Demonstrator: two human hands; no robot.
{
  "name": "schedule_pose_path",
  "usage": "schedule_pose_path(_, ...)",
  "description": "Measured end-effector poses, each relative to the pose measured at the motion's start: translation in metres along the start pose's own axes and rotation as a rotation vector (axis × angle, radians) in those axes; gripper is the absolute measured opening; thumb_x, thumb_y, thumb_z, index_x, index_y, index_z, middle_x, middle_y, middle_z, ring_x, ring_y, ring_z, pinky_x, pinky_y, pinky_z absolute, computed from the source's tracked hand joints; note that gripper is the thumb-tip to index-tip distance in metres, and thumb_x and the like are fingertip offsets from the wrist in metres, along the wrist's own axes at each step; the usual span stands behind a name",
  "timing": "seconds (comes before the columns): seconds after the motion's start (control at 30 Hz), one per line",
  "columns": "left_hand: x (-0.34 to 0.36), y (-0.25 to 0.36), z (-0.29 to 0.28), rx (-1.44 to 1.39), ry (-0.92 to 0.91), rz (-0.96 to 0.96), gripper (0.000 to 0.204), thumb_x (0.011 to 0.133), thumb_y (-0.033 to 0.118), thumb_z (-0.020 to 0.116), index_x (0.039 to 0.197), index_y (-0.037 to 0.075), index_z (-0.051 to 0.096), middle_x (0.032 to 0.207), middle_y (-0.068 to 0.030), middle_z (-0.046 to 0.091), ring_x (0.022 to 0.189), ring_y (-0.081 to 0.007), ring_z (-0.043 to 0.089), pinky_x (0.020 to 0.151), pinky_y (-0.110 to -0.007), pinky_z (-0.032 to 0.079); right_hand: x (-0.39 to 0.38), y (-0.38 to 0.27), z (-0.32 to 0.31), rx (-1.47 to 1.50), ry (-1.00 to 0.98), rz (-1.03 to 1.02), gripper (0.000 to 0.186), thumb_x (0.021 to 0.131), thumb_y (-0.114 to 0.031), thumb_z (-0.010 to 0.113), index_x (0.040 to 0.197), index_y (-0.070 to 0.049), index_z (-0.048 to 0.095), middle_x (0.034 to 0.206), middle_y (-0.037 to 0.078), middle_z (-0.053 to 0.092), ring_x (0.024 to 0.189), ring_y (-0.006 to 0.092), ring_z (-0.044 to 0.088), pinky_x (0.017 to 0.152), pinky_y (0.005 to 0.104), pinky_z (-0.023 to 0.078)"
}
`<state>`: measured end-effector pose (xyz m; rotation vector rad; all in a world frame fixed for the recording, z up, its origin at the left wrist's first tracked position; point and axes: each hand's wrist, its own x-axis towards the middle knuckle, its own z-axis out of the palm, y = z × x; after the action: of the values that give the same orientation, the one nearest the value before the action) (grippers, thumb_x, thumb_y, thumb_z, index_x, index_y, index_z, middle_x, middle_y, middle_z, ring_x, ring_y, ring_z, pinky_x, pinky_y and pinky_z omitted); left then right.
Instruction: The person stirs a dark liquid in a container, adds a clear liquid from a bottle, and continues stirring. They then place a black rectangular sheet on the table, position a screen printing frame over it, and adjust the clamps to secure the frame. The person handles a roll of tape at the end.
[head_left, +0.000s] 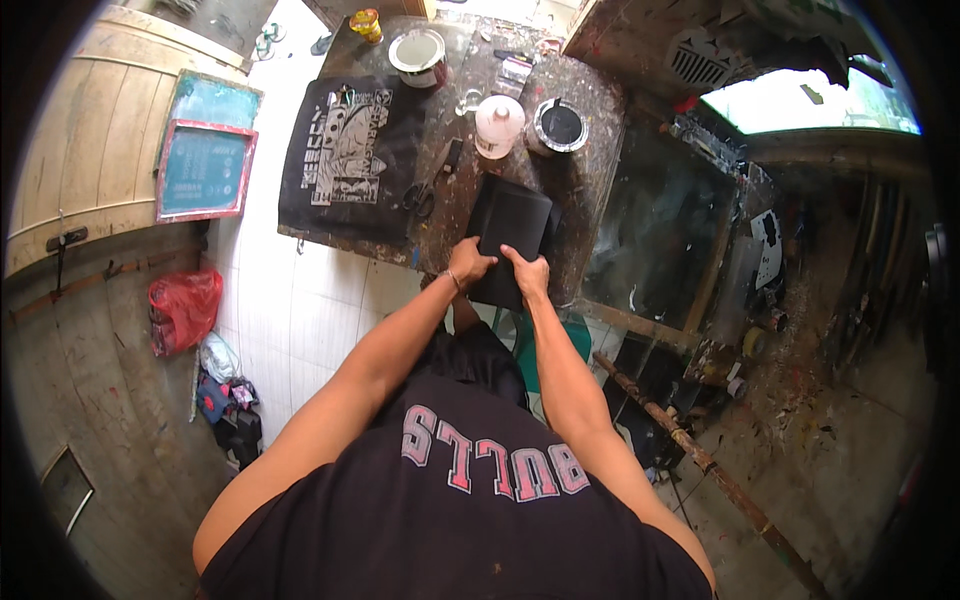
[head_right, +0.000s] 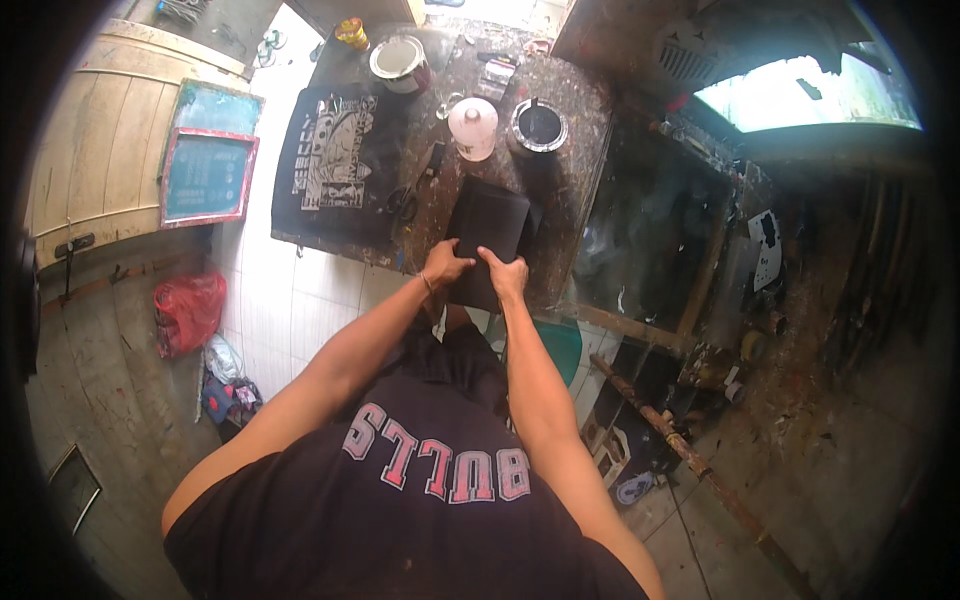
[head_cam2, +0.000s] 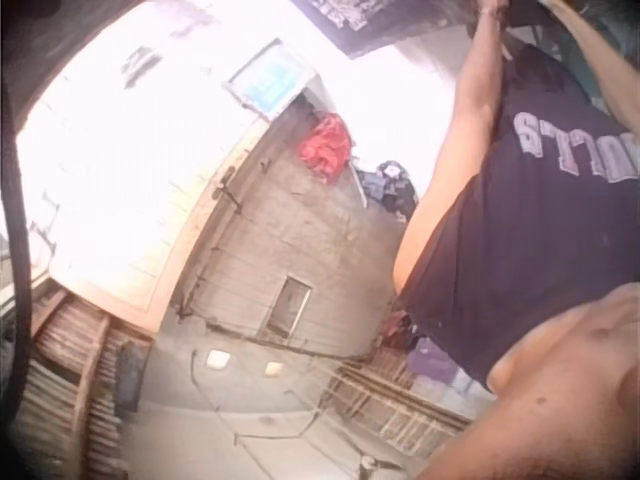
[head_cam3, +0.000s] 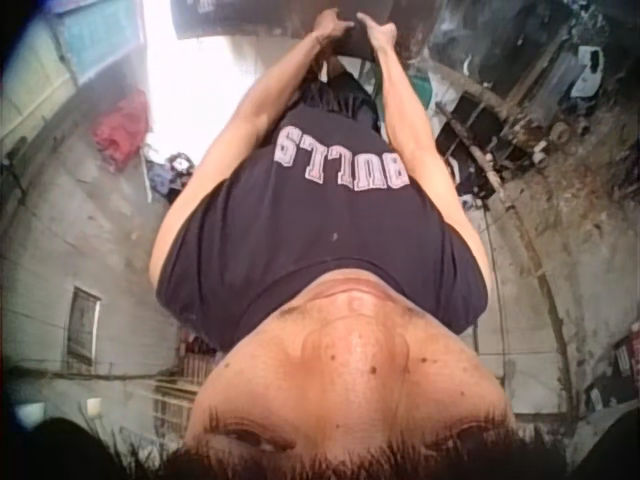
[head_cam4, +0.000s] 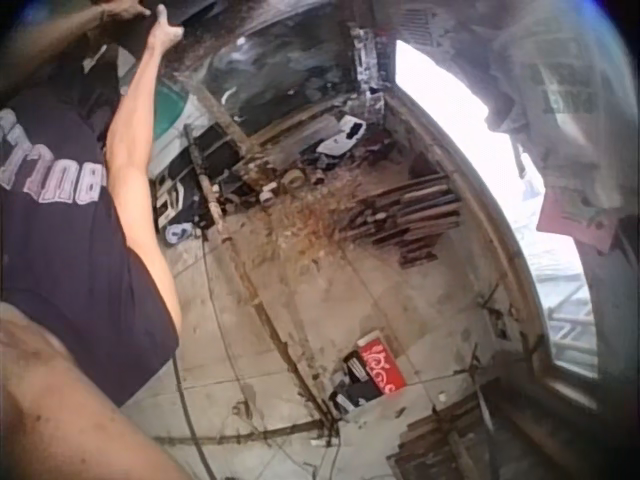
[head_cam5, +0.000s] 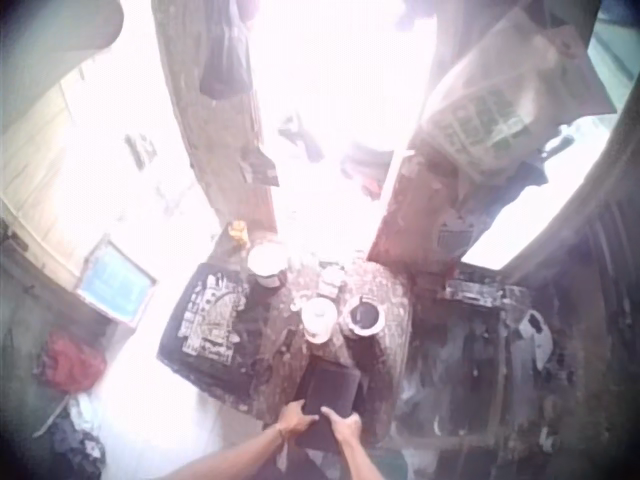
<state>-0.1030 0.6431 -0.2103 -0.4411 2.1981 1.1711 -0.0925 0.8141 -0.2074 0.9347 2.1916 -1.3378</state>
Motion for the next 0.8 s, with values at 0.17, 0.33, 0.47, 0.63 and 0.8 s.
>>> schedule_pose_path(0.17, 0.001, -0.003, 0.000, 0.040, -0.033, 0.011, 0.083, 0.077, 0.030, 0.087, 0.138, -0.013, 0.052, 0.130, -0.0302, 0.064, 0.119, -0.0353, 0.067, 0.100, -0.039, 0.053, 0.000, 0.001, -0.002, 0.135, -0.083, 0.091, 0.101, 0.062, -0.049, 0.091, 0.127, 0.020, 0.054, 0.124, 0.032, 0.063, 0.115, 0.0393, 0.065, 0.091, 0.0426, 0.056)
schedule_pose_path(0.33, 0.010, -0.034, -0.005, -0.112, -0.087, 0.023, 0.084, 0.078, 0.032, 0.087, 0.140, -0.013, 0.051, 0.130, -0.0293, 0.065, 0.119, -0.0358, 0.066, 0.100, -0.039, 0.053, -0.033, -0.034, 0.005, -0.062, 0.082, 0.019, 0.091, 0.063, -0.042, 0.093, 0.121, 0.018, 0.057, 0.122, 0.028, 0.064, 0.106, 0.0329, 0.068, 0.085, 0.0412, 0.058)
schedule_pose_path(0.47, 0.003, -0.008, -0.014, 0.006, -0.104, 0.011, 0.086, 0.078, 0.034, 0.087, 0.140, -0.013, 0.050, 0.132, -0.0288, 0.064, 0.123, -0.0363, 0.064, 0.104, -0.039, 0.050, -0.006, -0.012, -0.001, 0.386, -0.228, 0.111, 0.078, 0.070, -0.032, 0.090, 0.121, 0.017, 0.057, 0.109, 0.022, 0.069, 0.088, 0.0261, 0.071, 0.074, 0.0360, 0.059)
schedule_pose_path(0.63, 0.009, -0.017, -0.016, 0.002, -0.139, 0.037, 0.089, 0.077, 0.035, 0.087, 0.140, -0.014, 0.049, 0.136, -0.0299, 0.060, 0.128, -0.0377, 0.060, 0.107, -0.040, 0.048, -0.009, -0.028, -0.011, 0.371, -0.235, 0.129, 0.061, 0.074, -0.022, 0.081, 0.118, 0.014, 0.058, 0.100, 0.020, 0.068, 0.082, 0.0278, 0.070, 0.072, 0.0360, 0.059)
schedule_pose_path(0.8, 0.005, -0.007, -0.027, -0.182, -0.247, -0.003, 0.088, 0.076, 0.038, 0.088, 0.135, -0.016, 0.052, 0.133, -0.0314, 0.061, 0.124, -0.0351, 0.062, 0.103, -0.040, 0.051, -0.016, -0.035, -0.017, 0.403, -0.195, -0.086, 0.056, 0.078, -0.021, 0.079, 0.121, 0.008, 0.058, 0.104, 0.018, 0.067, 0.090, 0.0263, 0.069, 0.078, 0.0358, 0.058)
